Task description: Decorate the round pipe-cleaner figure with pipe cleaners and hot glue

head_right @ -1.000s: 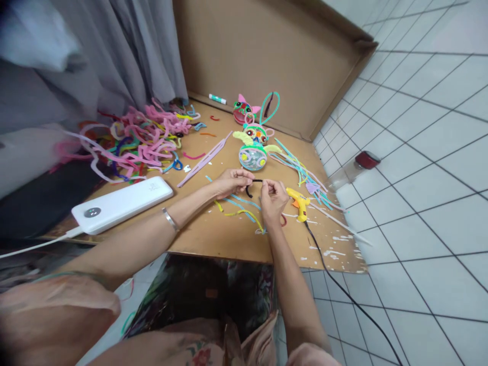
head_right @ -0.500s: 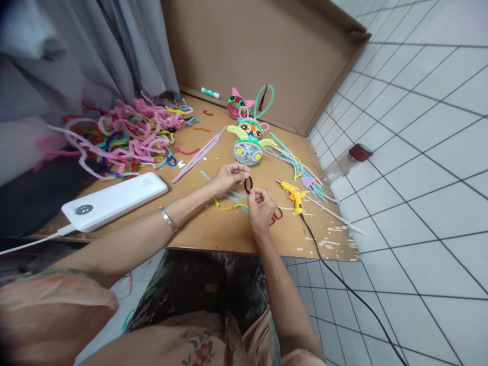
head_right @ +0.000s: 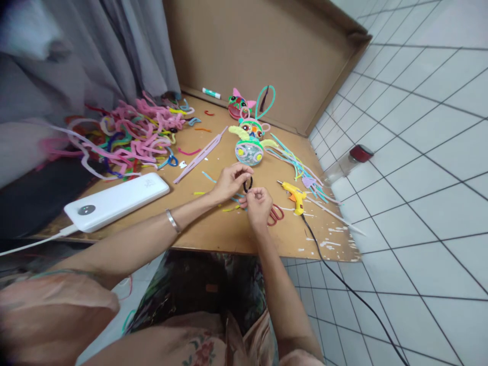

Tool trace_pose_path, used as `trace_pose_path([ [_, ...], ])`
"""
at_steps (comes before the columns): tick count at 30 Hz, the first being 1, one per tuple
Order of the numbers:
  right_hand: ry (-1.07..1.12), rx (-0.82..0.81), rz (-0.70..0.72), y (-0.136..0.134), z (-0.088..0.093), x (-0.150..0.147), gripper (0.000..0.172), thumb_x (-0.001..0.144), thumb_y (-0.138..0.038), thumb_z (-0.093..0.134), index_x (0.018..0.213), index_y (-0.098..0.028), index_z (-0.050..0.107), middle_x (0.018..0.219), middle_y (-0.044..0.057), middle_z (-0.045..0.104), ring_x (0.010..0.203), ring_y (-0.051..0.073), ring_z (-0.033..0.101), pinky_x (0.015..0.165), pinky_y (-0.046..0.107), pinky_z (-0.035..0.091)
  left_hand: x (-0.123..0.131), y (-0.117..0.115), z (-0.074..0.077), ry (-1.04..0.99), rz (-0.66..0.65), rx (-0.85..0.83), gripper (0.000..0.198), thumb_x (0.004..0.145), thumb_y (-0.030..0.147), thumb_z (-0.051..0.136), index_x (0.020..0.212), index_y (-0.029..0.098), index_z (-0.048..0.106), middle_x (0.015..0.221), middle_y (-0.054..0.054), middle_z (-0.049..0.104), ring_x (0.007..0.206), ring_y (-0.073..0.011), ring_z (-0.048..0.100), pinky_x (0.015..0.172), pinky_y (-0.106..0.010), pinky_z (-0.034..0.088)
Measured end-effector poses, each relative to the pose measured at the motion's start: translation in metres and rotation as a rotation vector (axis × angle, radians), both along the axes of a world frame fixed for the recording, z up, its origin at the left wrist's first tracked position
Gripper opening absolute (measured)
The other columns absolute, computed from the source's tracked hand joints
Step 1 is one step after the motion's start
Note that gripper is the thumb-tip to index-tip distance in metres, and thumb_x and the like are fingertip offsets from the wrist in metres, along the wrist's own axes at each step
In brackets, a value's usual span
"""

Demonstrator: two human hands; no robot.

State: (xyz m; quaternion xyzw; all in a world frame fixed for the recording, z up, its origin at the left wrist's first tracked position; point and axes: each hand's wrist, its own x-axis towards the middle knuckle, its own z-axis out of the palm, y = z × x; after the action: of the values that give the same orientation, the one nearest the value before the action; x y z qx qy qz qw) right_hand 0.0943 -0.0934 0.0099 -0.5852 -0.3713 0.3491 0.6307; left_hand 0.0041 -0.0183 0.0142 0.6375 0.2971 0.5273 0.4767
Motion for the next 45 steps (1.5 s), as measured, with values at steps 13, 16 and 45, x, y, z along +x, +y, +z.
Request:
trace_pose_path([
  [13,0.252,0.019,-0.209,0.012,0.005,0.0,0.014,0.06,-0.012,0.062,0.06,-0.019,0.051,0.046,-0.006,0.061,0.037,0.008,0.058,0.045,0.018,0.053,0.002,0.005,-0.001,-0.136,-0.25,-0.255,0.028,0.071,0.033,0.075,0.083,0.012,0.063,0.075,0.0,0.063,0.066,-0.0087,0.055,0.067,-0.022,0.043],
  [16,0.249,0.013,-0.207,0.011,0.007,-0.001,0.012,0.059,-0.012,0.061,0.061,-0.019,0.051,0.044,-0.007,0.06,0.037,0.009,0.057,0.043,0.018,0.051,0.002,0.005,-0.002,-0.17,-0.367,-0.33,0.036,0.066,0.04,0.08,0.077,0.01,0.063,0.07,0.001,0.064,0.061,-0.0072,0.054,0.064,-0.021,0.043],
  [45,-1.442,-0.462,0.136,-0.05,0.015,0.063,0.028,0.089,-0.019,0.047,0.108,-0.012,0.066,0.105,0.017,0.068,0.097,0.024,0.061,0.081,0.031,0.04,-0.002,0.006,0.003,-0.412,-0.449,-0.82,0.014,0.087,0.011,0.05,0.073,0.012,0.054,0.076,-0.006,0.07,0.059,-0.0114,0.065,0.069,-0.031,0.058],
])
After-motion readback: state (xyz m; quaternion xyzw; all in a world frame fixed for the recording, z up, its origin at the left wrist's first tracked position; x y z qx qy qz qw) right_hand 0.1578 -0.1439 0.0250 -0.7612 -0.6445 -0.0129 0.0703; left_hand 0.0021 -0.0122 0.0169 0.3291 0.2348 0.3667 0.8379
